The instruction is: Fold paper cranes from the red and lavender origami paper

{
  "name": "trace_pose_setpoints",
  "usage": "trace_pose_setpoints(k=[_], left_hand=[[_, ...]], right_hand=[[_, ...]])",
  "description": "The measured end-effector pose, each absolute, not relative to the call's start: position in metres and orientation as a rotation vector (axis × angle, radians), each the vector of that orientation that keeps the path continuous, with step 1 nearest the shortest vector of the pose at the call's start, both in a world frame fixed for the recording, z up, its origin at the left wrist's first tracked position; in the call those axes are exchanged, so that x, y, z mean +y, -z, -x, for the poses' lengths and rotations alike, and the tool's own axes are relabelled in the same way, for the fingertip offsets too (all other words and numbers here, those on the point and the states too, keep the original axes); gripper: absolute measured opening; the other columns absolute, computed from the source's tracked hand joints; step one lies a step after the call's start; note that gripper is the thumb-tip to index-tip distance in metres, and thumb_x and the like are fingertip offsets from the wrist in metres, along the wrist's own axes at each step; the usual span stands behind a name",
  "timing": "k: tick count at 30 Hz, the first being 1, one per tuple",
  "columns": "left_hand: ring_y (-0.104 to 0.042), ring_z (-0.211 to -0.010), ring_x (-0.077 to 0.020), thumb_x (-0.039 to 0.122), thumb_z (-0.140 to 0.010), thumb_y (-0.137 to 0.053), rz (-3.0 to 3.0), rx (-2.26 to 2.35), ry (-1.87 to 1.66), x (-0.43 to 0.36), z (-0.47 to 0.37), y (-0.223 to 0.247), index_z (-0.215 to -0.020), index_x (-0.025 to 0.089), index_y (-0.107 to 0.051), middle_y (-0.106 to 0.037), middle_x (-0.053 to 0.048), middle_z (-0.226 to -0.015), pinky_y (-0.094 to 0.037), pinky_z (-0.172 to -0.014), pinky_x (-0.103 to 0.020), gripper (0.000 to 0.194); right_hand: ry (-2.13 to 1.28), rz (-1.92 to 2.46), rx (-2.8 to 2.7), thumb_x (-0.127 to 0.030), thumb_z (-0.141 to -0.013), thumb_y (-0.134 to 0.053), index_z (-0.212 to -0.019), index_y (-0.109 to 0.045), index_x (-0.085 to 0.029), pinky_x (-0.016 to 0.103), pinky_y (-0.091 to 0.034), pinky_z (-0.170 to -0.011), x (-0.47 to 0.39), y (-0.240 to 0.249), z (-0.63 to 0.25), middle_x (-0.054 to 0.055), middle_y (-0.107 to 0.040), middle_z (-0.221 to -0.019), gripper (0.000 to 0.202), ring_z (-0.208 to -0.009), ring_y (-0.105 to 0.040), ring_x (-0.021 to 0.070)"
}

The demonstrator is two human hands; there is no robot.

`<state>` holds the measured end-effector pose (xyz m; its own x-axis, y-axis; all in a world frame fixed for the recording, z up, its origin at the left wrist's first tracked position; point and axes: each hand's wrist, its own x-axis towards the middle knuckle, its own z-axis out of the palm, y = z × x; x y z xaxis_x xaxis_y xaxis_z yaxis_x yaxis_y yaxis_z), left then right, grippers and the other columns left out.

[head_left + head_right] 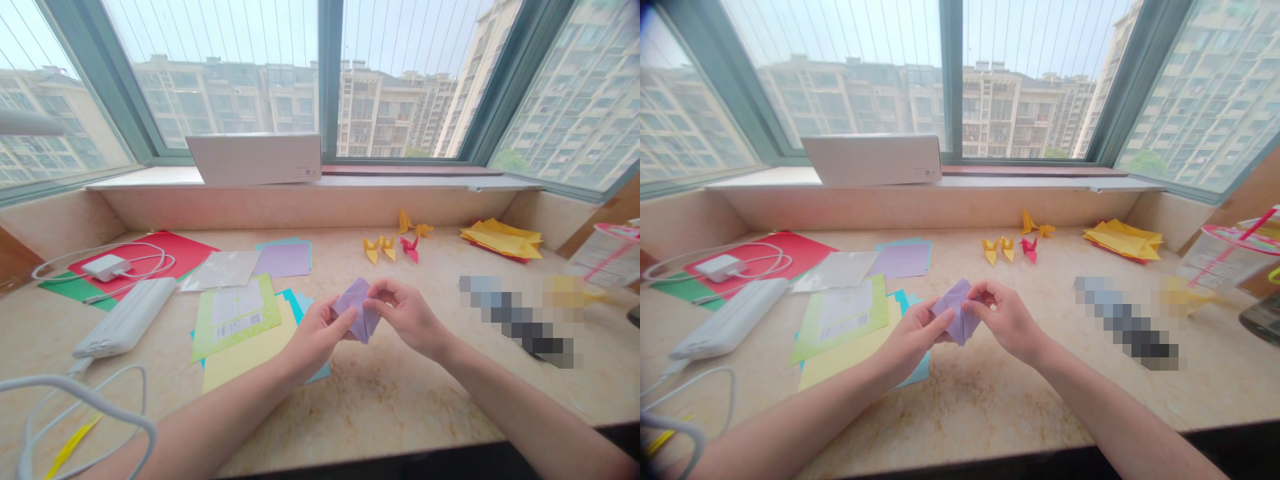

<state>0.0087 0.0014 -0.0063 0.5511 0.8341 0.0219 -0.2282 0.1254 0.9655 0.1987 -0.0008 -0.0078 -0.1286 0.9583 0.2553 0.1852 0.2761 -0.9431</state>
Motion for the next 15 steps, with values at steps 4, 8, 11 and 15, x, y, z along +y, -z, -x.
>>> trace_pose_setpoints(k=[4, 8, 11, 15], left_hand=[[-0.071, -0.092, -0.0194, 0.044, -0.086, -0.072, -1.117, 0.567, -0.771, 0.0006, -0.0081, 0.0069, -0.119, 0.014, -0.065, -0.072, -0.012, -0.108, -0.055, -0.087, -0.032, 0.046], [-0.073, -0.081, -0.0181, 0.046, -0.085, -0.072, -1.071, 0.61, -0.677, -0.0003, -0.0089, 0.0091, -0.11, 0.01, -0.067, -0.073, -0.013, -0.101, -0.056, -0.08, -0.03, 0.044], [-0.073, -0.075, -0.0172, 0.045, -0.082, -0.075, -1.081, 0.651, -0.701, 0.0, -0.0093, 0.0095, -0.102, 0.01, -0.068, -0.074, -0.011, -0.092, -0.057, -0.074, -0.029, 0.041], [-0.072, -0.068, -0.0163, 0.045, -0.082, -0.075, -1.135, 0.674, -0.715, 0.0011, -0.0091, 0.0098, -0.094, 0.01, -0.067, -0.074, -0.009, -0.085, -0.057, -0.067, -0.027, 0.038]], right_hand=[[-0.955, 1.085, -1.479, -0.038, -0.086, -0.068, -0.085, -0.059, -0.02, 0.03, -0.049, -0.067, 0.0016, 0.0077, -0.1998, 0.0, -0.065, -0.076, 0.02, -0.07, -0.063, 0.0158], [-0.901, 1.124, -1.474, -0.038, -0.087, -0.067, -0.085, -0.058, -0.02, 0.03, -0.047, -0.067, 0.0013, 0.0073, -0.1991, 0.0, -0.064, -0.075, 0.02, -0.07, -0.061, 0.016], [-0.894, 1.129, -1.485, -0.04, -0.087, -0.066, -0.086, -0.058, -0.02, 0.031, -0.047, -0.067, -0.0002, 0.0054, -0.1991, 0.001, -0.064, -0.075, 0.021, -0.07, -0.061, 0.0165], [-0.911, 1.122, -1.516, -0.044, -0.086, -0.068, -0.091, -0.059, -0.02, 0.031, -0.047, -0.066, -0.0012, 0.0035, -0.2005, 0.002, -0.066, -0.081, 0.026, -0.071, -0.061, 0.017]])
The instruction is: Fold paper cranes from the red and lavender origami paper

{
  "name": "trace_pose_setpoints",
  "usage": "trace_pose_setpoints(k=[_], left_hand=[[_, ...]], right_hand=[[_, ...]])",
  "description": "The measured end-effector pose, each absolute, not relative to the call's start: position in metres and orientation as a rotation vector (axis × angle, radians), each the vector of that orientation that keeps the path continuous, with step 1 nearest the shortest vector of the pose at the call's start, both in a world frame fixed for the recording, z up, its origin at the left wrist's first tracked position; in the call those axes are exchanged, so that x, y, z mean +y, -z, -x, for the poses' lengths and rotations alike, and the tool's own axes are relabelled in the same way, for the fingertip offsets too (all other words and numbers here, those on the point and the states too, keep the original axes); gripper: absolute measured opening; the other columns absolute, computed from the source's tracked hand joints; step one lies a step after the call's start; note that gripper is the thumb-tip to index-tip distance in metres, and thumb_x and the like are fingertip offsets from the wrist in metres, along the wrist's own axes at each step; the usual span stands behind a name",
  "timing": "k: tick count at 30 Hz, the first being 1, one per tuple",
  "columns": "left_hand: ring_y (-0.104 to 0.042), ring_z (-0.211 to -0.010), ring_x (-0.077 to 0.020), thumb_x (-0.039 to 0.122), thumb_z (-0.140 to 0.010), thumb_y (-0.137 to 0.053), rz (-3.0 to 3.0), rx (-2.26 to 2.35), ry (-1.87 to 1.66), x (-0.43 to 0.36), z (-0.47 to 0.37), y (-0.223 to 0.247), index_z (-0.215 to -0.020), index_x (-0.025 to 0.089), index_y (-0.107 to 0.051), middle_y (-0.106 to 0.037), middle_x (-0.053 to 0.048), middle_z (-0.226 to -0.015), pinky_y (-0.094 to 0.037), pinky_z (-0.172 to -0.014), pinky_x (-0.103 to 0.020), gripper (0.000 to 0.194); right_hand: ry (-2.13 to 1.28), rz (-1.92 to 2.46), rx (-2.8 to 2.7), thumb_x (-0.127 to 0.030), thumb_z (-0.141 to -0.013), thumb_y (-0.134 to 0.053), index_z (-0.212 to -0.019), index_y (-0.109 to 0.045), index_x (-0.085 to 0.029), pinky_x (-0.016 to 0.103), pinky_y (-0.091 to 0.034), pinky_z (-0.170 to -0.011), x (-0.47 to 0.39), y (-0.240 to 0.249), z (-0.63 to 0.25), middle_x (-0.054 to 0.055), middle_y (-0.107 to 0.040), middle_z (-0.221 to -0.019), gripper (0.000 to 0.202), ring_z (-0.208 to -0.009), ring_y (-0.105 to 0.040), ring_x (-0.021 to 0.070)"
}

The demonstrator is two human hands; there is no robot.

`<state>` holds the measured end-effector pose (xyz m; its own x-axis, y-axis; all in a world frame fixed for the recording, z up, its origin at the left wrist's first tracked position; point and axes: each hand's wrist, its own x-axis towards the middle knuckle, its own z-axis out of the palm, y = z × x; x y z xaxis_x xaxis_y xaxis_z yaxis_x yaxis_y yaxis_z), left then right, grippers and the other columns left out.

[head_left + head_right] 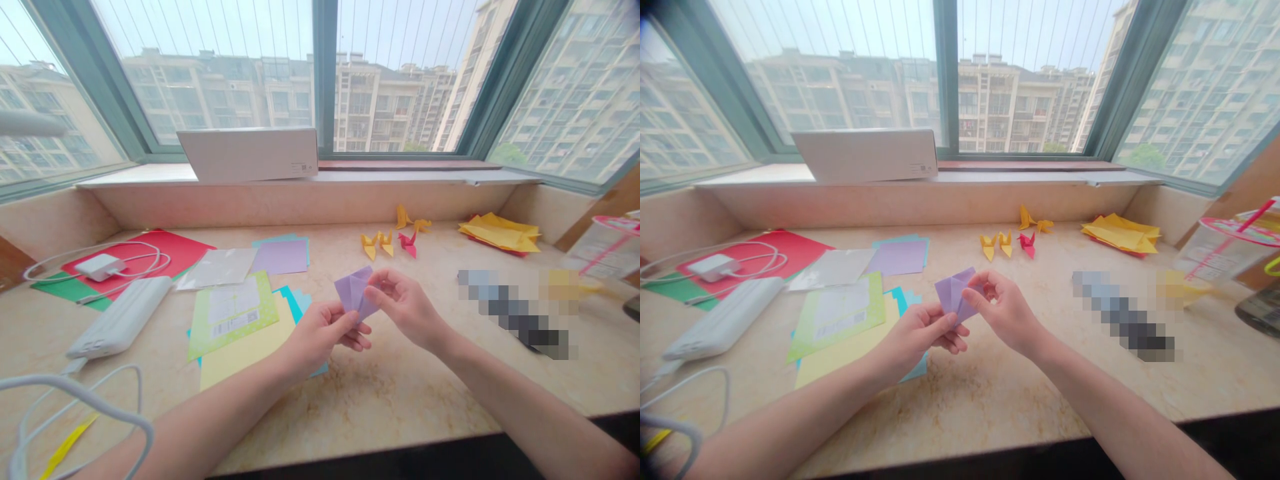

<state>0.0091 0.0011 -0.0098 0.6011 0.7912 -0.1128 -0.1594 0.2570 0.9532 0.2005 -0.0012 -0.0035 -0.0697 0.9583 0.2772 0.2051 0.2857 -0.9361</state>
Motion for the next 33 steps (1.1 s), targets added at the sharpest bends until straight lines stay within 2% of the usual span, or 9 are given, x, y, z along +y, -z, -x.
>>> trace_pose_setpoints(k=[6, 11, 23, 33], left_hand=[[-0.072, -0.068, -0.0166, 0.05, -0.081, -0.074, -1.156, 0.687, -0.667, -0.001, -0.01, 0.01, -0.093, 0.009, -0.068, -0.075, -0.012, -0.09, -0.057, -0.066, -0.027, 0.043], [-0.073, -0.071, -0.0177, 0.052, -0.083, -0.071, -1.182, 0.675, -0.657, -0.004, -0.01, 0.006, -0.099, 0.009, -0.069, -0.075, -0.016, -0.099, -0.058, -0.07, -0.029, 0.047], [-0.072, -0.069, -0.0186, 0.047, -0.086, -0.068, -1.27, 0.768, -0.719, -0.004, -0.012, 0.01, -0.092, 0.011, -0.07, -0.075, -0.013, -0.092, -0.058, -0.068, -0.032, 0.037], [-0.074, -0.076, -0.0202, 0.047, -0.089, -0.064, -1.35, 0.736, -0.711, -0.009, -0.013, 0.006, -0.108, 0.011, -0.069, -0.073, -0.014, -0.104, -0.06, -0.072, -0.033, 0.04]], right_hand=[[-0.799, 1.211, -1.559, -0.045, -0.085, -0.069, -0.078, -0.058, -0.021, 0.029, -0.042, -0.061, 0.0, 0.006, -0.203, -0.001, -0.061, -0.07, 0.028, -0.066, -0.056, 0.0158], [-0.7, 1.244, -1.596, -0.048, -0.086, -0.068, -0.08, -0.061, -0.021, 0.03, -0.043, -0.064, 0.002, 0.007, -0.206, 0.0, -0.064, -0.073, 0.028, -0.067, -0.057, 0.0169], [-0.601, 1.247, -1.595, -0.041, -0.09, -0.065, -0.078, -0.059, -0.021, 0.029, -0.042, -0.063, -0.002, 0.009, -0.197, 0.0, -0.062, -0.072, 0.024, -0.066, -0.056, 0.0161], [-0.495, 1.257, -1.607, -0.039, -0.089, -0.066, -0.077, -0.06, -0.022, 0.029, -0.042, -0.062, -0.003, 0.008, -0.196, 0.0, -0.063, -0.071, 0.022, -0.064, -0.056, 0.0158]])
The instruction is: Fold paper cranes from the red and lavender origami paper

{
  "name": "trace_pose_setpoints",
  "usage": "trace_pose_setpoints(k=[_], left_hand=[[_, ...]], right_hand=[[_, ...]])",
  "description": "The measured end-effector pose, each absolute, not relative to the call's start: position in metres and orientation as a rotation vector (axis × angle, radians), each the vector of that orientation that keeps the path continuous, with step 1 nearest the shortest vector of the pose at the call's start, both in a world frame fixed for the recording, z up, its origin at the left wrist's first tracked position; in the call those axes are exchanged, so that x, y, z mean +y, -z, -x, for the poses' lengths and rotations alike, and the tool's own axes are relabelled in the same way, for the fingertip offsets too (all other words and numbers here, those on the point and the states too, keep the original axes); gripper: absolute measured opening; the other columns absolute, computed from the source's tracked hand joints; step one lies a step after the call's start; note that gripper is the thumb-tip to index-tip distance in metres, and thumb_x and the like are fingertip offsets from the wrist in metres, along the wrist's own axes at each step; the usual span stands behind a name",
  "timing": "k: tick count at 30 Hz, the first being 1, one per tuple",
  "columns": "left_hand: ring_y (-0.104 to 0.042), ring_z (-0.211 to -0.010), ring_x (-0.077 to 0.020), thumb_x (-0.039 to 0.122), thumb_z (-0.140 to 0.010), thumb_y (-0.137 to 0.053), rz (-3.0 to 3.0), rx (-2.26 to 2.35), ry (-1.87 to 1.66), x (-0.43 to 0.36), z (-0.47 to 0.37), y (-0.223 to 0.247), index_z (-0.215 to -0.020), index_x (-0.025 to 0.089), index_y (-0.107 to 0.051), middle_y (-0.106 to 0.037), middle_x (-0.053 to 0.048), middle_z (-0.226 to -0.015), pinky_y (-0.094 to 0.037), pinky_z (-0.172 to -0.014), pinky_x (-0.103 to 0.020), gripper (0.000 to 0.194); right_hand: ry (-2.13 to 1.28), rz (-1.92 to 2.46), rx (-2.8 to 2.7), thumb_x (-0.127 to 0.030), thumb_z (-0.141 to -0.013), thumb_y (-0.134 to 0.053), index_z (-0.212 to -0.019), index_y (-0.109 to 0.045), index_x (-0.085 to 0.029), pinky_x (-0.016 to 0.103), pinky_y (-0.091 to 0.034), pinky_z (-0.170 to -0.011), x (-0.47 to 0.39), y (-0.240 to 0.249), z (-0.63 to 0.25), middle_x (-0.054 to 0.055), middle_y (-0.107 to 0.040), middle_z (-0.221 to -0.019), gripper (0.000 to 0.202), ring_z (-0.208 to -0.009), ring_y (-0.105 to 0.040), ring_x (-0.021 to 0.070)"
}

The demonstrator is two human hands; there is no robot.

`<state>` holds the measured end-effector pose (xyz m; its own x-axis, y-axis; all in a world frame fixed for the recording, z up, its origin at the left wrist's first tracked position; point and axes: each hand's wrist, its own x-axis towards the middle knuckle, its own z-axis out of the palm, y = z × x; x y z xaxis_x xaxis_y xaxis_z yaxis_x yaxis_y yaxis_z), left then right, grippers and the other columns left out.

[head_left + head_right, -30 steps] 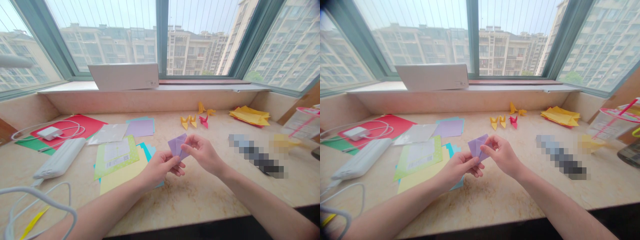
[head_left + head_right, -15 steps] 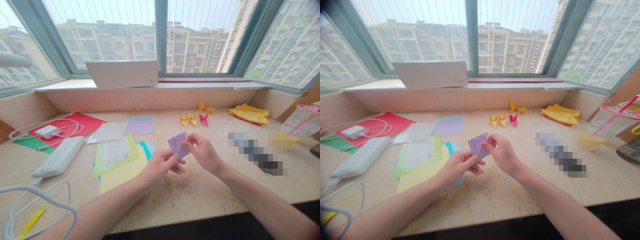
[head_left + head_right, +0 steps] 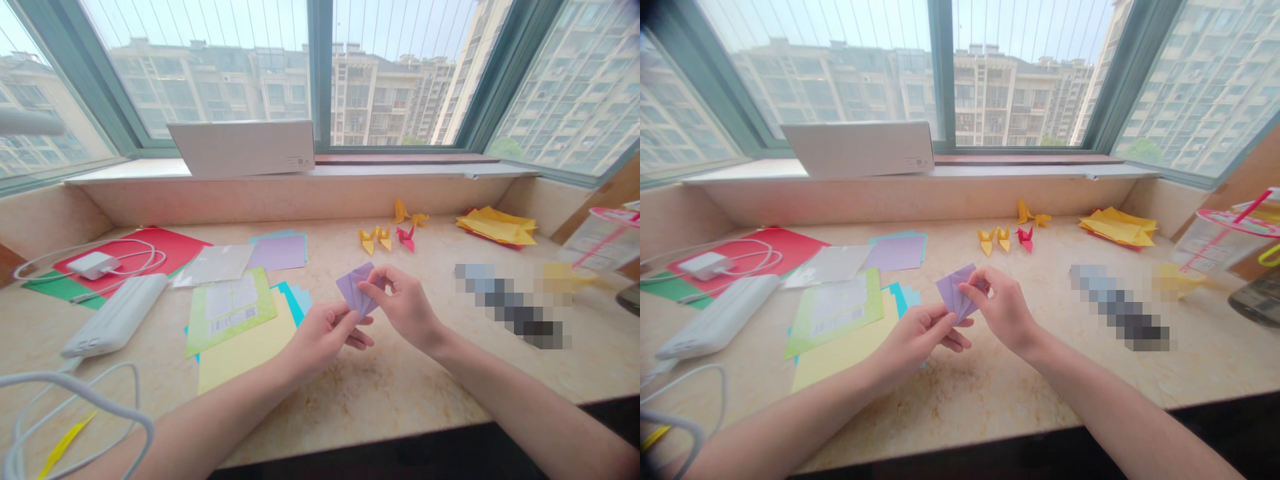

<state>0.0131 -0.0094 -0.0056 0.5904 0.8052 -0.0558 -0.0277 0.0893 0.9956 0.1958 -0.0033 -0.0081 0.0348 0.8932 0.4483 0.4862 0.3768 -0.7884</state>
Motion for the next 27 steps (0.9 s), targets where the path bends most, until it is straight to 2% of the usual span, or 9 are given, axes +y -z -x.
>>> trace_pose_setpoints(k=[6, 12, 18, 23, 27], left_hand=[[-0.074, -0.085, -0.0229, 0.038, -0.086, -0.072, -1.408, 0.725, -0.702, -0.0105, -0.0123, 0.004, -0.113, 0.013, -0.07, -0.074, -0.013, -0.105, -0.059, -0.077, -0.033, 0.037], [-0.075, -0.088, -0.0237, 0.039, -0.088, -0.07, -1.351, 0.705, -0.73, -0.0081, -0.0112, 0.0038, -0.117, 0.014, -0.069, -0.073, -0.015, -0.115, -0.059, -0.077, -0.033, 0.038], [-0.075, -0.089, -0.0246, 0.042, -0.085, -0.072, -1.286, 0.691, -0.716, -0.0072, -0.0114, 0.0041, -0.118, 0.013, -0.068, -0.072, -0.016, -0.115, -0.059, -0.077, -0.033, 0.044], [-0.075, -0.087, -0.0234, 0.047, -0.092, -0.061, -1.202, 0.697, -0.742, -0.0107, -0.0125, 0.0008, -0.118, 0.011, -0.068, -0.072, -0.017, -0.115, -0.059, -0.077, -0.032, 0.044], [-0.075, -0.086, -0.0231, 0.045, -0.092, -0.063, -1.208, 0.696, -0.738, -0.011, -0.0127, 0.0017, -0.119, 0.013, -0.067, -0.072, -0.016, -0.117, -0.059, -0.077, -0.032, 0.042]], right_hand=[[-0.472, 1.262, -1.594, -0.038, -0.089, -0.067, -0.077, -0.06, -0.022, 0.03, -0.042, -0.062, -0.0037, 0.0065, -0.1955, 0.0, -0.062, -0.071, 0.021, -0.064, -0.055, 0.0158], [-0.516, 1.242, -1.527, -0.041, -0.089, -0.066, -0.078, -0.06, -0.022, 0.03, -0.043, -0.062, -0.004, 0.0079, -0.1956, 0.0, -0.062, -0.071, 0.023, -0.065, -0.055, 0.0158], [-0.506, 1.23, -1.487, -0.042, -0.088, -0.067, -0.078, -0.06, -0.022, 0.03, -0.043, -0.062, -0.0033, 0.011, -0.195, 0.0, -0.061, -0.071, 0.023, -0.064, -0.055, 0.0155], [-0.487, 1.229, -1.477, -0.043, -0.088, -0.067, -0.079, -0.061, -0.022, 0.03, -0.044, -0.062, -0.0036, 0.0109, -0.1937, 0.001, -0.062, -0.072, 0.024, -0.065, -0.056, 0.0161], [-0.471, 1.233, -1.467, -0.045, -0.088, -0.067, -0.078, -0.061, -0.022, 0.029, -0.044, -0.06, -0.0037, 0.011, -0.1933, 0.001, -0.062, -0.072, 0.026, -0.064, -0.056, 0.0158]])
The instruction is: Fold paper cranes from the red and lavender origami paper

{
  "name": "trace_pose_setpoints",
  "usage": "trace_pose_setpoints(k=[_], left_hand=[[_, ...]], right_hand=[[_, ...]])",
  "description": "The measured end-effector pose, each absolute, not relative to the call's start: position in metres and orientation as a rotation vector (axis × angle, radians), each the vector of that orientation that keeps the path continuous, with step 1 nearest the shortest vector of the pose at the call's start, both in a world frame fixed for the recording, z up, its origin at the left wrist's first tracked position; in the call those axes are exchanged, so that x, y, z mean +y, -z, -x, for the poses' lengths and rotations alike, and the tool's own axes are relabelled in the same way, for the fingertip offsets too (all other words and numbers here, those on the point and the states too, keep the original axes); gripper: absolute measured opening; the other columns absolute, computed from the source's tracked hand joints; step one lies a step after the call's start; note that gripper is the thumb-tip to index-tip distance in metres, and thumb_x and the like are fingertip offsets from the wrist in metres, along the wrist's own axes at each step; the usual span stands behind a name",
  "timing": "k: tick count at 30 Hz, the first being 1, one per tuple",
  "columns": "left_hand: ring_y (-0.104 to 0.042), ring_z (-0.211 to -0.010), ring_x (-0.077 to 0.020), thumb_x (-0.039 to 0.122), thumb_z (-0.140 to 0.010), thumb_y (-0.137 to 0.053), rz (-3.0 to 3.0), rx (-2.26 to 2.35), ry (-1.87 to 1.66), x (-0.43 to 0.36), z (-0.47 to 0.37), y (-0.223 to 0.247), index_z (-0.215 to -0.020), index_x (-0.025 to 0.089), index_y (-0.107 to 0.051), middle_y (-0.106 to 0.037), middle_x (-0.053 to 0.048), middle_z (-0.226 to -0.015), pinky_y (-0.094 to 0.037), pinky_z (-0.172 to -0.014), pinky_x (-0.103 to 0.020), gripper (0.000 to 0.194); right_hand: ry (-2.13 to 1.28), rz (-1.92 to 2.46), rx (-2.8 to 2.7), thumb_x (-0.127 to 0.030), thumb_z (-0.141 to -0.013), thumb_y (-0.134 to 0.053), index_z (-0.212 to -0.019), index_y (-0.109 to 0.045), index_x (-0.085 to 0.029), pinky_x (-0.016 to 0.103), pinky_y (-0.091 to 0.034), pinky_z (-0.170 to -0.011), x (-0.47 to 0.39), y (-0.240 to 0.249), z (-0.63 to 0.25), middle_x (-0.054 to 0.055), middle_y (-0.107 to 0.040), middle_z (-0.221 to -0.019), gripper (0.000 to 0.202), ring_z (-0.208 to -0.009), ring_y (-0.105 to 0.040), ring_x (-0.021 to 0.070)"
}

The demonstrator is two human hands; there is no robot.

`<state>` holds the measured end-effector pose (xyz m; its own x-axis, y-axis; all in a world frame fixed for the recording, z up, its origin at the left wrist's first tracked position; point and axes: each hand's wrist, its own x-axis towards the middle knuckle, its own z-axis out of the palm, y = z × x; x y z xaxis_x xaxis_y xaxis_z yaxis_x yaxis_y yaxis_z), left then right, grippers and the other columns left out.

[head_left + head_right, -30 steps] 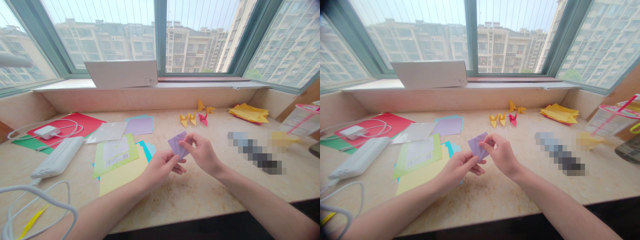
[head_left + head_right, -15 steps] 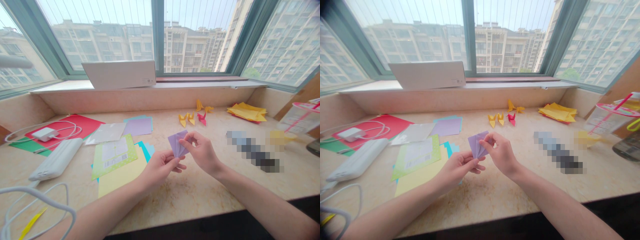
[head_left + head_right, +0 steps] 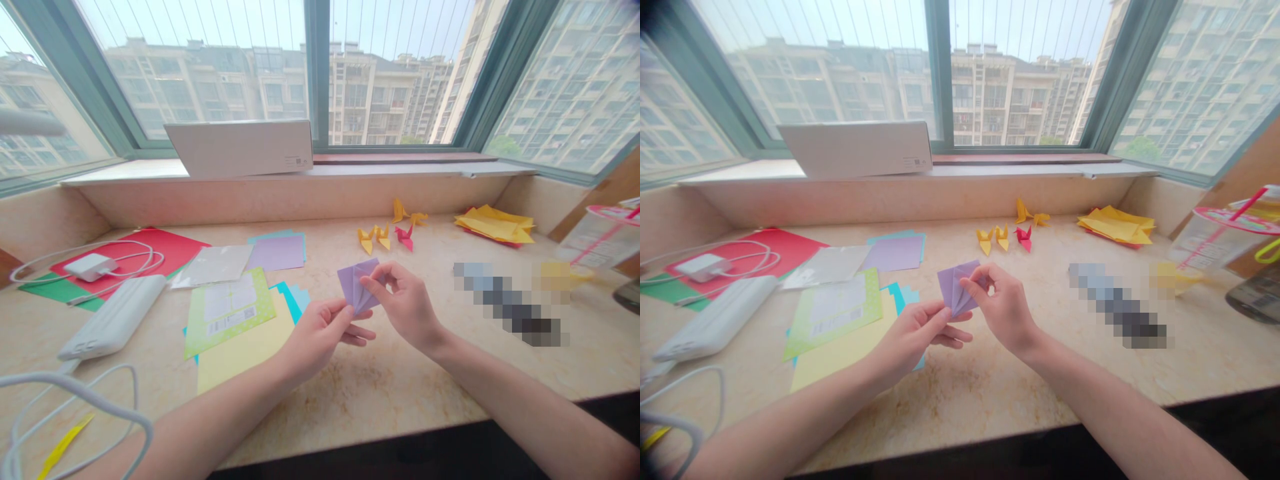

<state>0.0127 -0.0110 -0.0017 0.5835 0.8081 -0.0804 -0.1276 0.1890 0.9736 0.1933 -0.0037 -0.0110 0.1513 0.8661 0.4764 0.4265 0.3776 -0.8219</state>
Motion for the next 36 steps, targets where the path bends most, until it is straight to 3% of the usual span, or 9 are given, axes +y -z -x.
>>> trace_pose_setpoints(k=[12, 17, 25, 36], left_hand=[[-0.076, -0.087, -0.0228, 0.046, -0.087, -0.068, -1.187, 0.662, -0.747, -0.0093, -0.0125, 0.0004, -0.114, 0.013, -0.069, -0.073, -0.014, -0.113, -0.06, -0.079, -0.033, 0.043], [-0.076, -0.081, -0.0222, 0.049, -0.083, -0.073, -1.126, 0.694, -0.718, -0.0094, -0.0114, 0.0005, -0.096, 0.01, -0.07, -0.076, -0.013, -0.094, -0.06, -0.078, -0.034, 0.042], [-0.075, -0.079, -0.0221, 0.051, -0.074, -0.08, -1.122, 0.701, -0.728, -0.0075, -0.0124, -0.0008, -0.089, 0.01, -0.07, -0.076, -0.011, -0.087, -0.061, -0.078, -0.035, 0.045], [-0.076, -0.078, -0.022, 0.046, -0.076, -0.079, -1.109, 0.689, -0.738, -0.0106, -0.0118, -0.0011, -0.087, 0.01, -0.07, -0.077, -0.011, -0.085, -0.061, -0.076, -0.033, 0.039]], right_hand=[[-0.495, 1.205, -1.443, -0.043, -0.087, -0.068, -0.079, -0.06, -0.023, 0.03, -0.044, -0.062, -0.0031, 0.0116, -0.1944, 0.0, -0.061, -0.073, 0.023, -0.065, -0.054, 0.0162], [-0.507, 1.179, -1.426, -0.043, -0.087, -0.069, -0.08, -0.06, -0.022, 0.029, -0.044, -0.061, -0.0026, 0.0132, -0.1959, 0.0, -0.06, -0.073, 0.024, -0.065, -0.054, 0.016], [-0.514, 1.148, -1.417, -0.04, -0.087, -0.07, -0.08, -0.06, -0.022, 0.028, -0.043, -0.061, -0.0023, 0.0144, -0.1968, 0.0, -0.06, -0.073, 0.022, -0.066, -0.053, 0.0154], [-0.499, 1.087, -1.414, -0.036, -0.087, -0.071, -0.081, -0.061, -0.022, 0.028, -0.044, -0.064, -0.0012, 0.0161, -0.1978, -0.001, -0.061, -0.075, 0.018, -0.068, -0.055, 0.0147]])
